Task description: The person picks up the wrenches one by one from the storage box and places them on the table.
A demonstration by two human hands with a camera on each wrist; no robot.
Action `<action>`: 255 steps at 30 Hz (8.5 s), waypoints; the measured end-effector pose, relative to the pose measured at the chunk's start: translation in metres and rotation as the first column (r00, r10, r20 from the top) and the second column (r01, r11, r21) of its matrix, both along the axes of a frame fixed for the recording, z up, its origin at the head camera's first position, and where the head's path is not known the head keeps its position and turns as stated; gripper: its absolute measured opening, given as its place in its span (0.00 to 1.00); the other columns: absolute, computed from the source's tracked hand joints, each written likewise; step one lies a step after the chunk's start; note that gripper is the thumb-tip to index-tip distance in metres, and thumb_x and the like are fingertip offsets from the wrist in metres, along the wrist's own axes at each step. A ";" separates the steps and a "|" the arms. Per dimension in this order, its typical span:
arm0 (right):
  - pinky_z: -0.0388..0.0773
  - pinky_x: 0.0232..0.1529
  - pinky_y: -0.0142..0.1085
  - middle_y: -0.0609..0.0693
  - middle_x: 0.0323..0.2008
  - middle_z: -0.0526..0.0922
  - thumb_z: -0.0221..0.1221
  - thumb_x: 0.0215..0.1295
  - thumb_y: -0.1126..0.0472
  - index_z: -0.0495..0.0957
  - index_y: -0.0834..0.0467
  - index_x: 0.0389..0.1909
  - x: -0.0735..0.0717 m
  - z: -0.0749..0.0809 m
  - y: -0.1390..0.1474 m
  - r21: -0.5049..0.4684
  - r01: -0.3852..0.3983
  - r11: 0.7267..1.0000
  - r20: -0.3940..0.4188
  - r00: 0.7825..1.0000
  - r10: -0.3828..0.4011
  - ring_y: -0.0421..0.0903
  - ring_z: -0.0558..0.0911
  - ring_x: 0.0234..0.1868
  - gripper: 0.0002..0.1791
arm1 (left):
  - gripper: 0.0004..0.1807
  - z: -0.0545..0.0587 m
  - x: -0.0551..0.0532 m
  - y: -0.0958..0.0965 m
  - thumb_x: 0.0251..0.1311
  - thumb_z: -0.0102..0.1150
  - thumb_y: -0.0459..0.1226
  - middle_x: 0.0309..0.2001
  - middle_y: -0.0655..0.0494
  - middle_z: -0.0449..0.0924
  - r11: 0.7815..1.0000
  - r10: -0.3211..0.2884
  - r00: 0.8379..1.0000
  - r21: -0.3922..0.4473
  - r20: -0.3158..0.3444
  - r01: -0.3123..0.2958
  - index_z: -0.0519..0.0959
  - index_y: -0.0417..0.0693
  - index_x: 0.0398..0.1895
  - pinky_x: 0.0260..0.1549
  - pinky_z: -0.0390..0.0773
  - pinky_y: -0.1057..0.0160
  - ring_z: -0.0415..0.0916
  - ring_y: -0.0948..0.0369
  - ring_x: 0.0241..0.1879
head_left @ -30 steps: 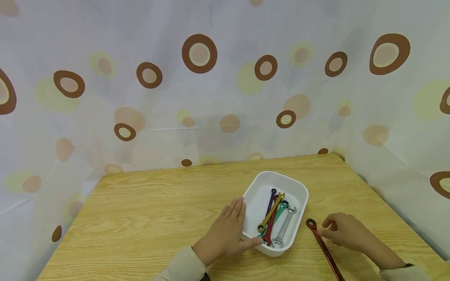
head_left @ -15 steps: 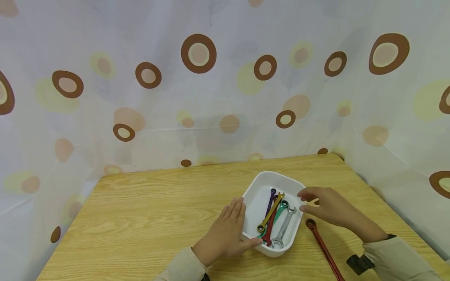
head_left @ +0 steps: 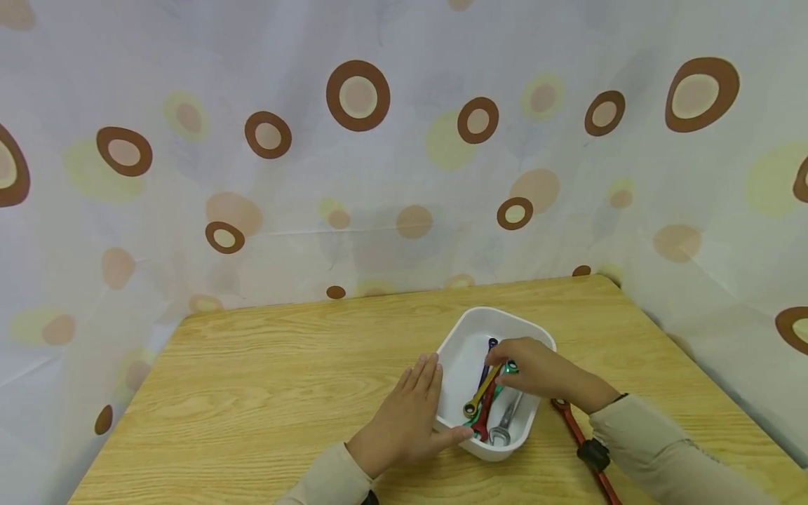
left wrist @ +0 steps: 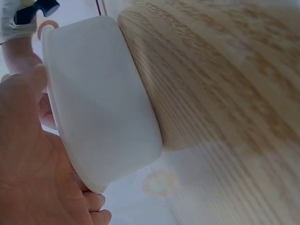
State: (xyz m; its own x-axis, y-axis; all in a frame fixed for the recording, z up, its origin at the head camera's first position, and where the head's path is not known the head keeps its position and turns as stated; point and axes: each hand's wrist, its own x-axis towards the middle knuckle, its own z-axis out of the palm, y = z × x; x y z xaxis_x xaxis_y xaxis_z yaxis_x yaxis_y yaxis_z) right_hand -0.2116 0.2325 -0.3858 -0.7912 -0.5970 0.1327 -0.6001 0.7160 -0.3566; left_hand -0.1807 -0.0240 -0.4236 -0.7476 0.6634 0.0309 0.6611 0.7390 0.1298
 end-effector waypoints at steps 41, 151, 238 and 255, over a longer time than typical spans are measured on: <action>0.72 0.33 0.35 0.41 0.27 0.74 0.68 0.53 0.65 0.77 0.50 0.25 -0.015 -0.045 -0.031 0.247 0.005 0.969 -0.087 0.996 0.017 0.40 0.71 0.30 0.09 | 0.57 -0.003 0.002 0.000 0.59 0.24 0.74 0.75 0.40 0.40 1.000 -0.010 1.000 -0.029 -0.001 0.010 0.48 0.34 0.74 0.69 0.53 0.51 0.39 0.47 0.75; 0.70 0.21 0.31 0.47 0.23 0.75 0.62 0.60 0.63 0.74 0.63 0.29 0.065 -0.049 0.116 -0.004 0.440 0.898 0.392 0.827 -0.404 0.38 0.71 0.20 0.08 | 0.58 -0.005 -0.002 0.000 0.58 0.25 0.74 0.76 0.42 0.39 1.000 0.007 1.000 0.012 -0.012 -0.007 0.46 0.36 0.75 0.70 0.51 0.51 0.36 0.49 0.75; 0.73 0.32 0.35 0.47 0.27 0.79 0.64 0.52 0.71 0.80 0.60 0.32 -0.016 -0.015 -0.018 0.021 0.183 0.983 0.019 0.983 -0.184 0.39 0.73 0.29 0.07 | 0.56 0.000 0.003 0.003 0.59 0.25 0.73 0.76 0.41 0.39 1.000 -0.010 1.000 0.010 -0.009 0.010 0.48 0.35 0.74 0.70 0.51 0.50 0.35 0.49 0.75; 0.75 0.33 0.36 0.48 0.27 0.79 0.63 0.49 0.75 0.79 0.59 0.27 -0.022 -0.043 -0.030 0.124 0.221 0.967 -0.012 0.975 -0.221 0.41 0.74 0.30 0.09 | 0.57 -0.002 0.002 0.002 0.60 0.24 0.73 0.76 0.40 0.39 1.000 -0.018 1.000 0.002 -0.011 0.018 0.47 0.34 0.74 0.70 0.50 0.50 0.35 0.48 0.75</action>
State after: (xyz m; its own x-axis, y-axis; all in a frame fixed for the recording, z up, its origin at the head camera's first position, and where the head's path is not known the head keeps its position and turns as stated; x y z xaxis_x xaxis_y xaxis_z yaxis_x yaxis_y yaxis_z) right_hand -0.2332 0.2027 -0.4283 -0.9056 -0.4187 0.0670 -0.4211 0.8694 -0.2584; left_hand -0.1783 -0.0217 -0.4255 -0.7349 0.6769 0.0405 0.6760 0.7265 0.1238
